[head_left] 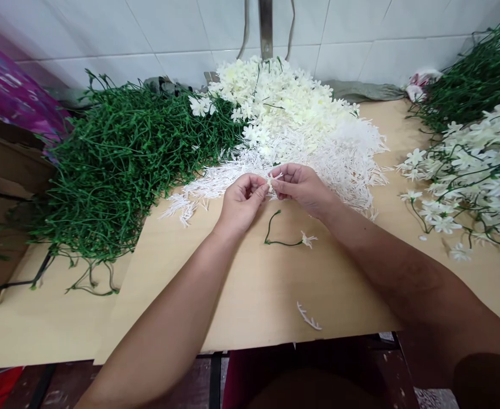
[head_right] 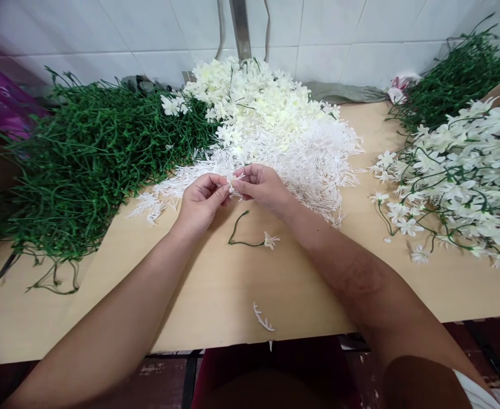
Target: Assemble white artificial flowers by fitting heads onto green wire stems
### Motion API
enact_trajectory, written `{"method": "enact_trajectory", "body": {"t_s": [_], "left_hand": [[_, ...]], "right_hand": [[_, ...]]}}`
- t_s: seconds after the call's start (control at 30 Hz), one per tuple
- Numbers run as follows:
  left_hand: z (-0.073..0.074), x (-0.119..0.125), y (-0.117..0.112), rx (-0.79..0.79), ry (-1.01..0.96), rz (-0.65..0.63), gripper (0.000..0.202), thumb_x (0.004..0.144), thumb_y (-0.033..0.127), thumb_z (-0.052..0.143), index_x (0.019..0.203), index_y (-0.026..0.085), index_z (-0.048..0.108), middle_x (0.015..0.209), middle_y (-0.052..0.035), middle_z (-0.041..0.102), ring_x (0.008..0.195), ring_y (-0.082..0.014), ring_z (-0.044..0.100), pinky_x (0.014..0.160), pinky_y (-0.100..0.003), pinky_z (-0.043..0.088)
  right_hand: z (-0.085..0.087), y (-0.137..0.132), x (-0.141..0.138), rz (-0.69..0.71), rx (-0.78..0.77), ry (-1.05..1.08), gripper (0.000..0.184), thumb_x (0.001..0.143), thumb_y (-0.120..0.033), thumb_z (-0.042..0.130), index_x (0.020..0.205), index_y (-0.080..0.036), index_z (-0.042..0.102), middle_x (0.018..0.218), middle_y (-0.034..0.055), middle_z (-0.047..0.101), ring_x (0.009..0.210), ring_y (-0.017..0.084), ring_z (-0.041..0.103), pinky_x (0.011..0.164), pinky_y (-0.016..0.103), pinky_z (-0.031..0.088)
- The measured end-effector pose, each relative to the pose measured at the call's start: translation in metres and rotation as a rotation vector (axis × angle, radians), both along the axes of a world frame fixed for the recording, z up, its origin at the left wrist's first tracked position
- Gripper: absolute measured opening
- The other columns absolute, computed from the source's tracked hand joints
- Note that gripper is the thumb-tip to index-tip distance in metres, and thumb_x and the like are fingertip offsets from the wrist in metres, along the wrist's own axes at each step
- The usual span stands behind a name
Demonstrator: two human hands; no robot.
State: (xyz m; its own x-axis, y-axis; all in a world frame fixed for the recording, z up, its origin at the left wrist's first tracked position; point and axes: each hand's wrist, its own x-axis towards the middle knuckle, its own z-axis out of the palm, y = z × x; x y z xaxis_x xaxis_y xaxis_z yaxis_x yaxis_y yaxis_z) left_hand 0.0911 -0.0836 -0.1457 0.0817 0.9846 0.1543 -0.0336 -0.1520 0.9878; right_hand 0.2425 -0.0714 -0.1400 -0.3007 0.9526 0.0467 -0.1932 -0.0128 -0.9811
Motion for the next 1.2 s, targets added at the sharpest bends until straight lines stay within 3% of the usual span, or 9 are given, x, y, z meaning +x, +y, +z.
{"method": "enact_trajectory", "body": {"t_s": [0.13, 0.33, 0.57, 0.7, 0.93, 1.2], "left_hand": [[0.006, -0.003, -0.004, 0.041, 0.163, -0.025, 0.016, 0.072, 0.029, 0.068, 0.068, 0.018, 0.057, 0.057, 0.0031, 0.051, 0.054, -0.0088, 0.042, 0.054, -0.022, 0.034], [0.014, -0.010, -0.013, 0.147, 0.795, -0.290, 0.019, 0.065, 0.032, 0.073, 0.065, 0.019, 0.060, 0.062, 0.0016, 0.055, 0.057, -0.0116, 0.043, 0.055, -0.025, 0.030], [0.015, -0.004, -0.016, 0.160, 0.871, -0.277, 0.014, 0.066, 0.009, 0.064, 0.059, 0.021, 0.060, 0.068, -0.0009, 0.061, 0.057, -0.0138, 0.047, 0.058, -0.027, 0.033], [0.010, -0.006, -0.013, 0.129, 0.736, -0.188, 0.012, 0.069, 0.010, 0.061, 0.064, 0.020, 0.058, 0.067, -0.0011, 0.060, 0.063, -0.0147, 0.049, 0.061, -0.027, 0.036], [0.010, -0.006, -0.006, -0.167, 0.115, -0.125, 0.011, 0.067, 0.018, 0.069, 0.075, 0.017, 0.061, 0.060, 0.0021, 0.059, 0.057, -0.0101, 0.052, 0.058, -0.023, 0.040], [0.006, -0.007, -0.001, -0.230, -0.009, -0.076, 0.023, 0.061, 0.031, 0.081, 0.065, 0.016, 0.063, 0.057, 0.0013, 0.060, 0.051, -0.0080, 0.049, 0.050, -0.022, 0.038]], "right_hand": [[0.001, 0.002, 0.004, -0.002, 0.019, -0.011, 0.043, 0.058, -0.043, 0.085, 0.077, -0.017, 0.056, 0.056, -0.0086, 0.053, 0.051, 0.004, 0.047, 0.051, 0.019, 0.040], [0.005, 0.004, 0.009, 0.013, -0.051, 0.025, 0.038, 0.061, -0.038, 0.084, 0.075, -0.018, 0.054, 0.057, -0.0080, 0.053, 0.054, 0.005, 0.049, 0.054, 0.019, 0.042], [0.006, 0.001, 0.009, 0.162, -0.129, 0.064, 0.042, 0.054, -0.038, 0.088, 0.070, -0.017, 0.056, 0.059, -0.0071, 0.057, 0.057, 0.005, 0.053, 0.058, 0.020, 0.048], [0.006, 0.003, 0.013, 0.189, -0.159, 0.087, 0.040, 0.054, -0.035, 0.089, 0.071, -0.016, 0.057, 0.061, -0.0059, 0.059, 0.058, 0.006, 0.057, 0.059, 0.020, 0.049], [0.004, 0.005, 0.016, 0.174, -0.211, 0.174, 0.037, 0.053, -0.029, 0.090, 0.070, -0.016, 0.060, 0.062, -0.0052, 0.062, 0.062, 0.007, 0.062, 0.067, 0.022, 0.055], [0.003, 0.006, 0.018, 0.206, -0.242, 0.190, 0.038, 0.052, -0.029, 0.091, 0.070, -0.016, 0.060, 0.067, -0.0019, 0.068, 0.070, 0.012, 0.067, 0.073, 0.028, 0.058]]}}
